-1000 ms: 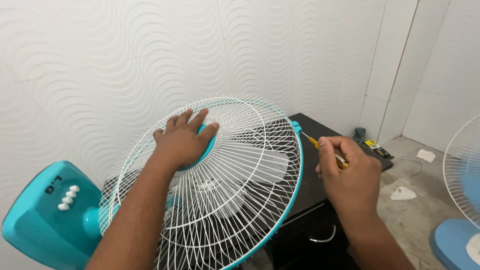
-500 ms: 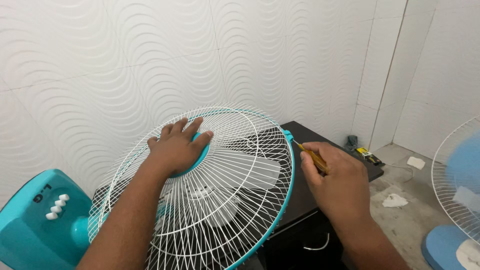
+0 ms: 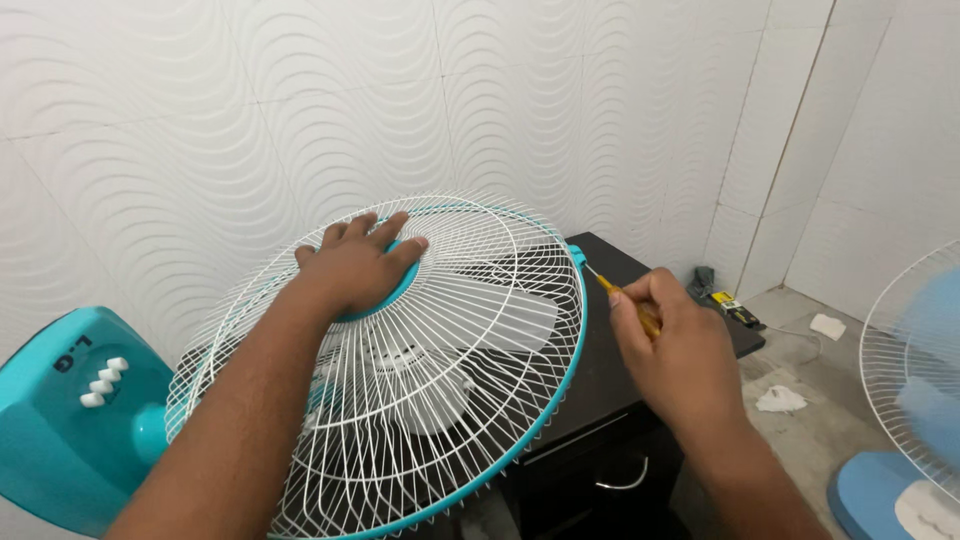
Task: The person uses a screwdriver to loosen and remove the screws holding the front grill of a teal LG table fan. They then detach the outer ring and remove the inner grill from the fan assembly.
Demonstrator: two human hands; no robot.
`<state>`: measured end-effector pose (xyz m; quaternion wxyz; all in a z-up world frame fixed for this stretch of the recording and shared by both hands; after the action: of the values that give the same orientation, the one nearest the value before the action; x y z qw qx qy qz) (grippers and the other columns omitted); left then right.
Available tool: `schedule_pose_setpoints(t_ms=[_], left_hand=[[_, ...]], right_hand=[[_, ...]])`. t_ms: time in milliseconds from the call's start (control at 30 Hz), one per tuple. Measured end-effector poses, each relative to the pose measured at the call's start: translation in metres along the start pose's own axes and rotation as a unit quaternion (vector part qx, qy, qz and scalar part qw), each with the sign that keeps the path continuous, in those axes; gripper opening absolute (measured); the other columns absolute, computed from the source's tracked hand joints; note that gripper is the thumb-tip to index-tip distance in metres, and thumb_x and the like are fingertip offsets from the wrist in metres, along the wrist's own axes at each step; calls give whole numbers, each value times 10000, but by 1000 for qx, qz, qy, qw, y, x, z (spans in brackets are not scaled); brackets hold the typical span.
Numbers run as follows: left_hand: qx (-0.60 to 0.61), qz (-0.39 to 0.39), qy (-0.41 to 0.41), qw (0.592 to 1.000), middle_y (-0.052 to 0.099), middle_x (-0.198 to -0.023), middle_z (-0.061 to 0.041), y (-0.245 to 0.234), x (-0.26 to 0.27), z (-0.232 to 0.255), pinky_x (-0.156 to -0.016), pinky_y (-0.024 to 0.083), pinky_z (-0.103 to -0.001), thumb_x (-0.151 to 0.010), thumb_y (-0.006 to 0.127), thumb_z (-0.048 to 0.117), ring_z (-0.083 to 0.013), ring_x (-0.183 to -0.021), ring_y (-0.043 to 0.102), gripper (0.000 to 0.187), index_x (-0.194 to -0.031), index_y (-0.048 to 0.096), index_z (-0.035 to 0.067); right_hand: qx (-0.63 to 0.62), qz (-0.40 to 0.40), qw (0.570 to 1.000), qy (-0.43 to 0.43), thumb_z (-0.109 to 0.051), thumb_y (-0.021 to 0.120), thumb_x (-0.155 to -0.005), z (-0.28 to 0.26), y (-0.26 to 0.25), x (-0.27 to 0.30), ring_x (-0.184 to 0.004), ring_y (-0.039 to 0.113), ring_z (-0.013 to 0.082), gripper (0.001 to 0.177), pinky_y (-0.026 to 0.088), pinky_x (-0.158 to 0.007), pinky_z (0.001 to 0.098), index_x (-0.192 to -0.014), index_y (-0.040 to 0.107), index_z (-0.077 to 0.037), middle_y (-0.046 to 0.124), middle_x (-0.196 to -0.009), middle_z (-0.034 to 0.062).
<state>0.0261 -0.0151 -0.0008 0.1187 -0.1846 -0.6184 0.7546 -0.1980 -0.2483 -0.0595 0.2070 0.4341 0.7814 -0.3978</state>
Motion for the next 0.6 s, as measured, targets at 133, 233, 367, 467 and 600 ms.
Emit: schedule_pose_setpoints(t_ms=[133, 233, 367, 467, 600], left_hand=[[5, -4, -3, 1000, 150, -1714, -36, 5, -3, 2, -1198, 84, -716, -938, 304, 680, -335, -1579, 92, 735, -1609, 252, 385], [1, 1, -5, 1000, 158, -1711, -40, 2, -2, 1, -1199, 88, -713, -935, 299, 681, -333, -1576, 107, 741, -1610, 250, 381], [4, 5, -3, 1000, 150, -1707, -48, 1, 2, 0, -1192, 89, -711, -934, 296, 678, -345, -1569, 103, 746, -1614, 238, 376], [10, 1, -6, 1000, 153, -1710, -38, -1, 4, 2, -1205, 69, -702, -935, 294, 684, -332, -1579, 91, 735, -1605, 260, 383], [10, 3, -3, 1000, 153, -1709, -44, -2, 3, 2, -1203, 80, -700, -931, 296, 685, -337, -1576, 93, 744, -1609, 250, 383]], right_hand=[[15, 15, 999, -34, -255, 721, -932, 10, 1, 3, -673, 712, 270, 206, 521, -616, 361, -1012, 703, -66, 738, -798, 126], [-74, 10, 997, 18, -206, 757, -895, 12, 1, 3, -669, 671, 203, 203, 498, -603, 323, -1044, 733, -69, 734, -776, 96], [-93, 29, 995, -26, -194, 745, -917, 4, 2, 4, -677, 654, 118, 186, 496, -615, 283, -1032, 717, -51, 721, -804, 46], [-61, 16, 998, 22, -254, 678, -978, 0, 3, 3, -618, 624, 169, 219, 481, -585, 320, -1012, 695, -38, 665, -701, 82], [-30, -5, 995, 96, -354, 602, -1079, 1, 2, -4, -565, 638, 206, 323, 472, -571, 356, -1015, 672, -46, 641, -629, 119]])
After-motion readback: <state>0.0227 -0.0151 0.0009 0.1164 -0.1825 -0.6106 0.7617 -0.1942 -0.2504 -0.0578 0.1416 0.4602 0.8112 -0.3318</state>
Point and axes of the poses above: each hand's wrist, its own x-axis away from the middle knuckle, its own y-axis out of the palm, z = x × y, the point moved 3 cm from there along -x, towards the middle knuckle
